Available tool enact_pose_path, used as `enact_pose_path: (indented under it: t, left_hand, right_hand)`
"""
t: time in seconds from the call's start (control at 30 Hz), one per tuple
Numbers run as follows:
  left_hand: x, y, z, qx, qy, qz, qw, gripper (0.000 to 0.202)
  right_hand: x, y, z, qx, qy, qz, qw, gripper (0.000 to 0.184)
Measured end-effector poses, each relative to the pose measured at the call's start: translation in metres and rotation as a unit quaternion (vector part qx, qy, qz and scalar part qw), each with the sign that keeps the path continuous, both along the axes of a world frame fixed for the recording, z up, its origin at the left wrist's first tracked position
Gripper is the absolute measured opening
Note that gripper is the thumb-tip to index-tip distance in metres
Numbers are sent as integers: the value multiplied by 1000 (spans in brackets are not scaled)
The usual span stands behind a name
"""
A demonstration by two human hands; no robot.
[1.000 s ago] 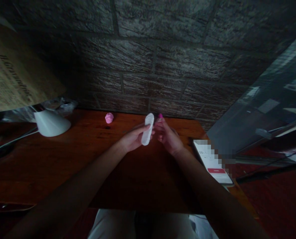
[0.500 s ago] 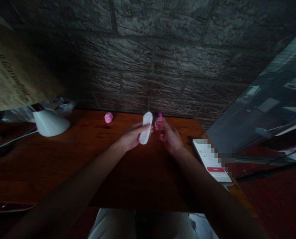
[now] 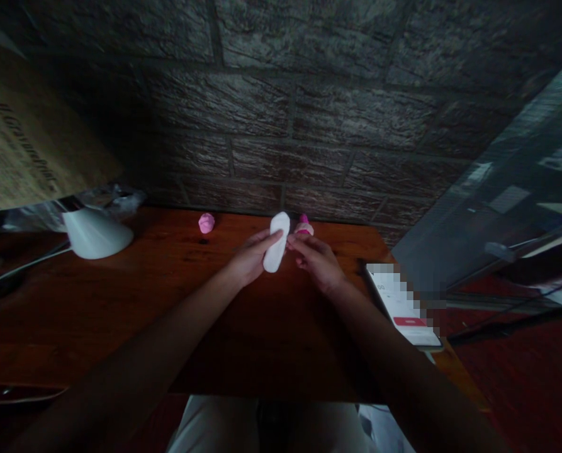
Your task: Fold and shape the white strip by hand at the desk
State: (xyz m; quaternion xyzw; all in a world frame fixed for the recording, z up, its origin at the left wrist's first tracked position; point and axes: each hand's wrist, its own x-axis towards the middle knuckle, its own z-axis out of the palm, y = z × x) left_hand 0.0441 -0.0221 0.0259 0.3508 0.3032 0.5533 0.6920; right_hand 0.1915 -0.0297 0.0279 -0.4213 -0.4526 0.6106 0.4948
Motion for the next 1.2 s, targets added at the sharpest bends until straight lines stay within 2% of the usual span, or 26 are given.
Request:
enact_pose_path:
  t: [0.27, 0.47, 0.63, 0.97, 1.2]
  left_hand:
    - [-2, 1, -5, 0, 15, 7, 1000, 17]
    - [-5, 3, -9, -18, 14, -13, 1000, 25]
    - [-4, 5, -14, -15, 19, -9, 1000, 22]
    - [-5, 6, -7, -14, -2, 29, 999, 23]
    - [-8, 6, -5, -4, 2, 20, 1000, 22]
  right_hand:
    - [3, 2, -7, -18, 4, 54, 998, 37]
    - [2, 0, -5, 20, -24, 53, 998, 36]
    - [-1, 0, -4, 39, -52, 33, 997, 37]
    - [2, 0, -3, -13, -49, 38, 998, 28]
    - [1, 1, -4, -5, -47, 52, 998, 27]
